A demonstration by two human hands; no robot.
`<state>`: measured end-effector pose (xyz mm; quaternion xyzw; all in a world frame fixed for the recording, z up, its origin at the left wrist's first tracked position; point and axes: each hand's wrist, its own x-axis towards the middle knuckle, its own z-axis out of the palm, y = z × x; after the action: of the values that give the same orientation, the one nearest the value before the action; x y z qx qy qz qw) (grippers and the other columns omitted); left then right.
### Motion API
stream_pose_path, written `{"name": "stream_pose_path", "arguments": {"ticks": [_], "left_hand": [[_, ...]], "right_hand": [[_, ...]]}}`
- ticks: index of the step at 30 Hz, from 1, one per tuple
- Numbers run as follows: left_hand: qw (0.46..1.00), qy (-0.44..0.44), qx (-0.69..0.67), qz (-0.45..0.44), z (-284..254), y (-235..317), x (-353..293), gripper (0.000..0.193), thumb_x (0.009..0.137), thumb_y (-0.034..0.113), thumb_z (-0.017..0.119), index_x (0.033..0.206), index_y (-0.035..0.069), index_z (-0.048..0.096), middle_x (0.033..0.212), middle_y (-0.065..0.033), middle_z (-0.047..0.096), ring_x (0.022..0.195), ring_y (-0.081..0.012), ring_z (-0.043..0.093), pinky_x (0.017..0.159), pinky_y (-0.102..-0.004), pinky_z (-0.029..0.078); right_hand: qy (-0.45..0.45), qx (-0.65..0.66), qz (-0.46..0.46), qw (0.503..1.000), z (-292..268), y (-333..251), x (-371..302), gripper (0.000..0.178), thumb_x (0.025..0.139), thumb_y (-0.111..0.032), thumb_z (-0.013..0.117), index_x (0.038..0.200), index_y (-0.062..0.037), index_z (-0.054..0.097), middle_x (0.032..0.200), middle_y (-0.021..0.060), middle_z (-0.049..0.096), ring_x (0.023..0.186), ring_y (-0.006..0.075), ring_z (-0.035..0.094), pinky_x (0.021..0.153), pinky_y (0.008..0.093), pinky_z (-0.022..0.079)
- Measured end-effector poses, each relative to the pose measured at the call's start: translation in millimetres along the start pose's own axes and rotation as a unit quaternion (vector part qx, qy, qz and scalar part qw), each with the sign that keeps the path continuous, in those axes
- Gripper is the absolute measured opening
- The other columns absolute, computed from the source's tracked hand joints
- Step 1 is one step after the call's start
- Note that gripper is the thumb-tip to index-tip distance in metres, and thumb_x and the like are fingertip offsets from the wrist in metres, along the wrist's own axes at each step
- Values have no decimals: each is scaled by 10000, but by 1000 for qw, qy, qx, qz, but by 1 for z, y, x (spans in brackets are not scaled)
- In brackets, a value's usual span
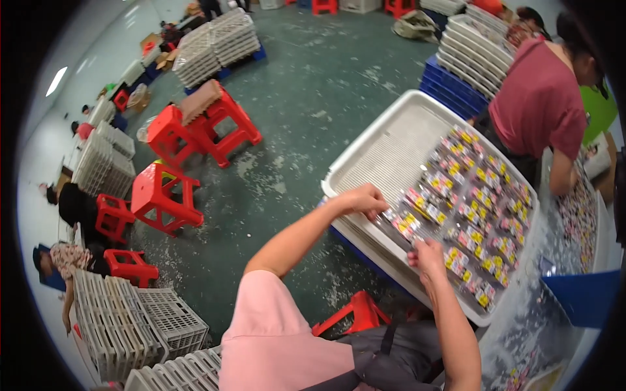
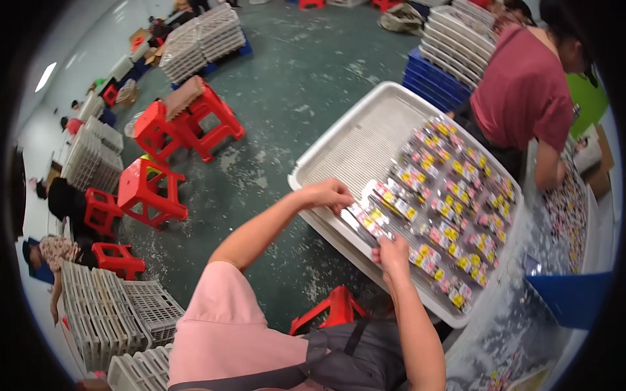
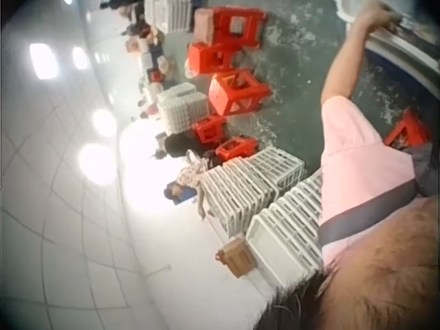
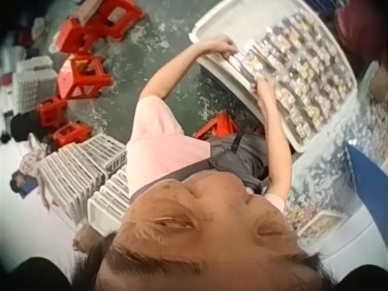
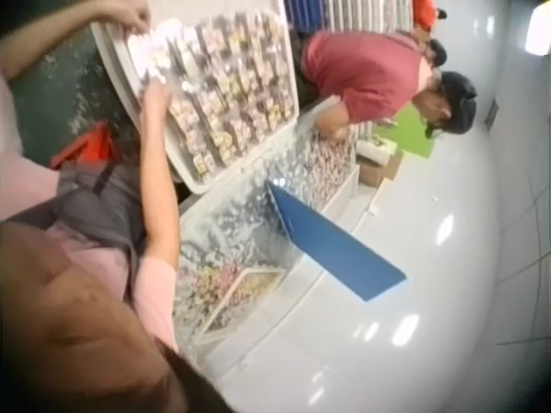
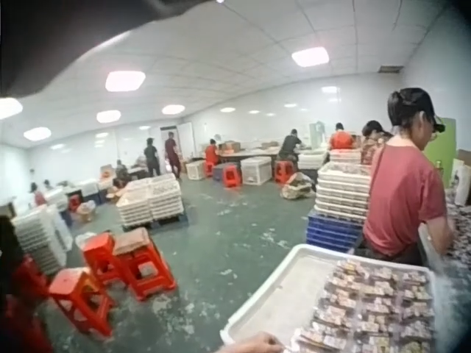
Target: Assembling and sorting small colorful plastic toy components at a factory workbench.
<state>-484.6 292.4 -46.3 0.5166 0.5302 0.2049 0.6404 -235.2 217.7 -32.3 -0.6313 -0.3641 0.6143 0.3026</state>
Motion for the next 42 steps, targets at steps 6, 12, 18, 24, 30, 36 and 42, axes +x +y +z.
{"name": "stream_pose_path", "arguments": {"ticks": [6,12,18,24,30,36,42], "left_hand": [[998,22,58,33,21,0,-5,248,847,216,717,878,-31,713,705,-67,673,578,-124,643,546,-280,531],[997,7,76,3,17,10,-2,258,888,177,658,1002,-46,721,694,-10,634,650,-96,621,641,-253,544],[995,33,92,-31,13,18,-6,233,919,155,664,1021,-50,705,737,-8,639,665,-78,604,675,-244,556],[996,10,70,-53,33,21,3,242,931,193,689,984,-43,688,763,-19,642,680,-83,614,680,-232,567],[993,26,100,-53,26,16,6,355,914,249,707,1081,-63,676,829,-59,673,693,-104,627,666,-245,556],[955,132,242,105,40,20,33,483,873,324,657,1152,-70,647,1069,-278,689,1030,-400,658,915,-407,499],[809,279,444,264,90,41,26,477,932,273,629,1270,-57,564,1226,-285,563,1128,-416,555,1012,-457,427]], "right_hand": [[-12,72,61,995,-8,3,-7,885,916,-148,618,1529,32,6,1191,214,507,744,240,637,583,372,557],[-31,91,-10,995,-1,-4,-46,867,937,-95,599,1550,-16,-9,1309,256,481,822,261,669,663,370,573],[-149,-86,-123,977,-39,27,-115,341,984,-133,586,1273,43,547,1058,112,680,910,149,682,795,283,553],[-91,-37,-38,994,-93,85,-170,324,986,-125,595,1235,80,559,1034,135,692,879,154,688,769,266,555],[-11,56,6,998,-134,146,-213,335,988,-134,591,1249,72,560,1070,177,695,859,189,695,757,281,564],[72,128,16,989,-153,185,-255,329,993,-146,585,1235,77,565,1061,184,693,844,202,697,740,292,569],[157,189,-43,968,-178,212,-300,330,1006,-175,571,1261,34,563,1082,160,686,864,196,692,763,302,568]]}}
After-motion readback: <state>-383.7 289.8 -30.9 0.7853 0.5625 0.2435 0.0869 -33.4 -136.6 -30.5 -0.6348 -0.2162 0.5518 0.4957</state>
